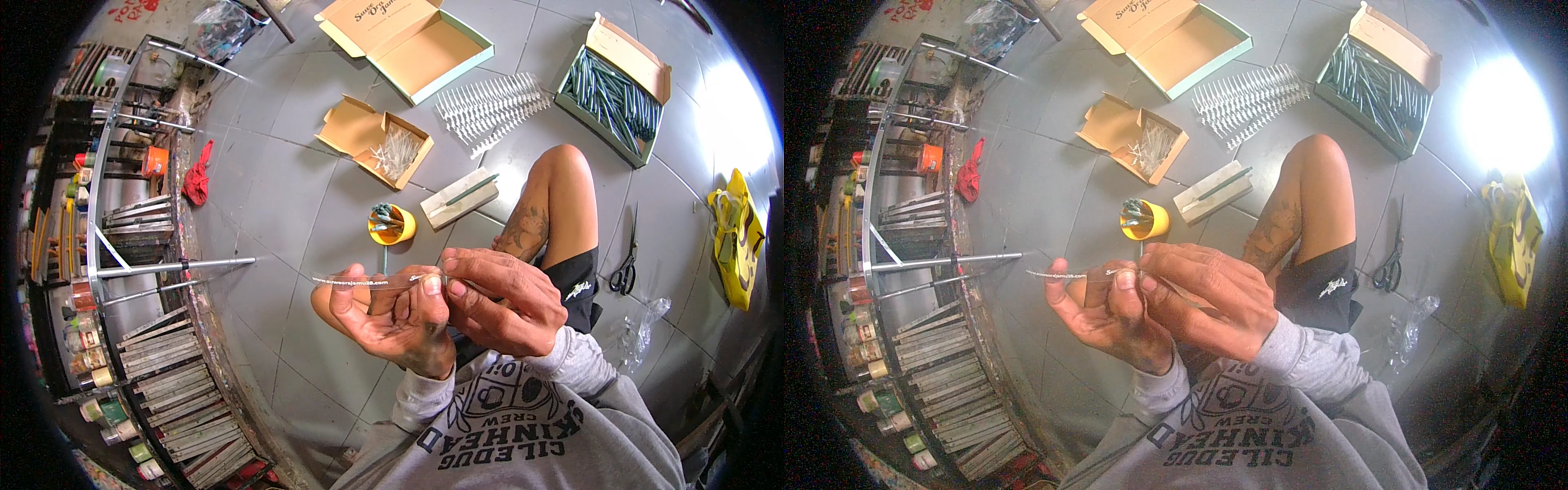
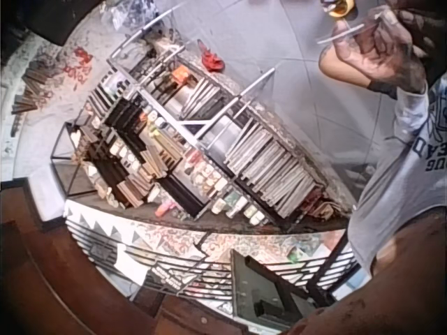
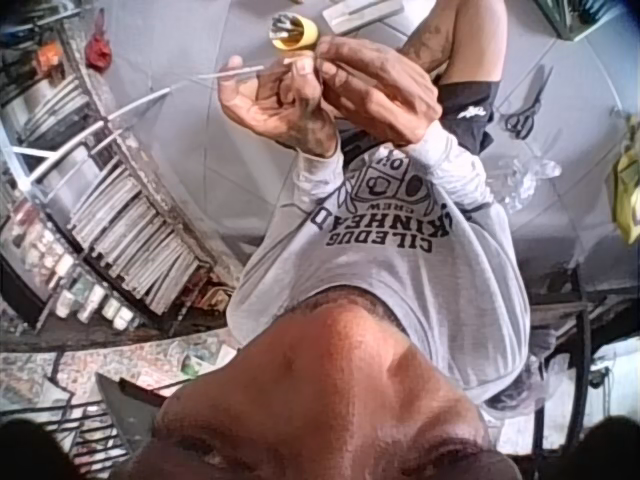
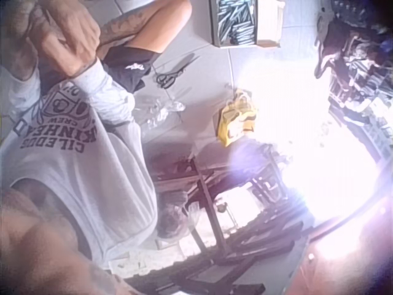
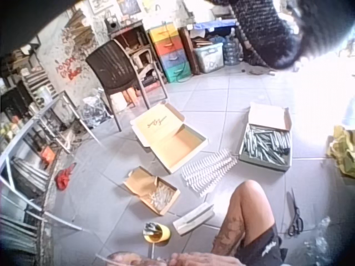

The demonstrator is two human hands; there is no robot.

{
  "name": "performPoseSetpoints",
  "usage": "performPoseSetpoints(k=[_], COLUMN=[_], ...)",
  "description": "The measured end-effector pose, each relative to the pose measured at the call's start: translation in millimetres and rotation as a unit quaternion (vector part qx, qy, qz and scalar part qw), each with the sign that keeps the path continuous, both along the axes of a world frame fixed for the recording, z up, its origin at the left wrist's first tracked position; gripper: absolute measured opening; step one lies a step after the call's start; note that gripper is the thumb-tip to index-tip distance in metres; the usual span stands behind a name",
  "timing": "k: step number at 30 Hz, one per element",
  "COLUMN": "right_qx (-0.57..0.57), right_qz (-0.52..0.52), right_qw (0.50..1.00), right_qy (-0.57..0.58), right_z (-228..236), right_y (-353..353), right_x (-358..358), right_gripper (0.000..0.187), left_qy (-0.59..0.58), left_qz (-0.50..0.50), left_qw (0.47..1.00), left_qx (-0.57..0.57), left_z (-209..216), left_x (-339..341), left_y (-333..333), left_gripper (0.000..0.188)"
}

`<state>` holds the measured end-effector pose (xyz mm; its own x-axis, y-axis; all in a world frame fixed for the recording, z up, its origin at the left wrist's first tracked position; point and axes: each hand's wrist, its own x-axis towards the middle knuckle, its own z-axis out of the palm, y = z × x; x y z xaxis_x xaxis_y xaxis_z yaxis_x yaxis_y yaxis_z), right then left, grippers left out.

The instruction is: The person sits on the floor and assembles small white plastic clips onto a metal rod, then slides a green plastic sleeve over the end of the rod and uses scissors to trim the sleeve.

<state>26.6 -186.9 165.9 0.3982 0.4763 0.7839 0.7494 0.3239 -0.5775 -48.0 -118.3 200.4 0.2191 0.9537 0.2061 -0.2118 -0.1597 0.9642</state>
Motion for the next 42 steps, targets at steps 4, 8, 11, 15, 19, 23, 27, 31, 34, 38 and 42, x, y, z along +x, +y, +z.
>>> performPoseSetpoints(k=[4,8,11,15,19,23,27,31,34,38,42], right_qx=[-0.004,-0.002,0.014,0.019,0.008,0.022,0.026,0.026,0.021,0.009,0.01], right_qz=[0.001,-0.001,-0.006,-0.019,-0.023,-0.018,-0.006,0.004,0.011,0.011,0.013], right_qw=[1.0,1.0,0.999,0.997,0.997,0.998,0.998,0.999,0.999,0.999,1.0], right_qy=[0.001,0.004,0.031,0.073,0.067,0.062,0.053,0.043,0.039,0.032,0.019], right_z=[0.5,0.5,0.6,2.8,4.7,4.0,6.4,5.5,6.0,5.0,4.3], right_y=[-0.7,-1.2,1.5,2.9,2.0,3.7,3.0,1.9,0.7,-1.1,-1.2], right_x=[-0.4,-0.6,-2.4,-4.6,-3.6,-3.5,-1.1,-0.2,0.4,1.0,1.4], right_gripper=[0.048,0.046,0.041,0.036,0.035,0.034,0.033,0.037,0.039,0.04,0.04], left_qy=[0.009,-0.002,-0.011,-0.018,-0.08,-0.072,-0.074,-0.061,-0.032,-0.04,-0.04], left_qz=[0.007,0.001,-0.006,-0.017,-0.054,-0.043,-0.045,-0.025,-0.015,-0.03,-0.022], left_qw=[1.0,1.0,1.0,1.0,0.994,0.996,0.996,0.998,0.999,0.999,0.999], left_qx=[0.003,0.014,0.007,-0.002,-0.041,-0.03,-0.011,-0.01,-0.02,-0.009,-0.001], left_z=[0.2,-2.0,-0.9,0.4,-0.3,-2.5,-5.3,-3.6,-1.2,-1.1,-1.9], left_x=[-1.5,-1.9,-2.1,-1.4,-7.3,-6.7,-8.9,-7.7,-8.7,-8.6,-8.1], left_y=[-1.1,-0.2,-1.2,-1.3,2.2,2.3,3.5,3.1,3.2,4.4,4.7], left_gripper=[0.068,0.068,0.068,0.068,0.075,0.075,0.074,0.073,0.072,0.072,0.07])
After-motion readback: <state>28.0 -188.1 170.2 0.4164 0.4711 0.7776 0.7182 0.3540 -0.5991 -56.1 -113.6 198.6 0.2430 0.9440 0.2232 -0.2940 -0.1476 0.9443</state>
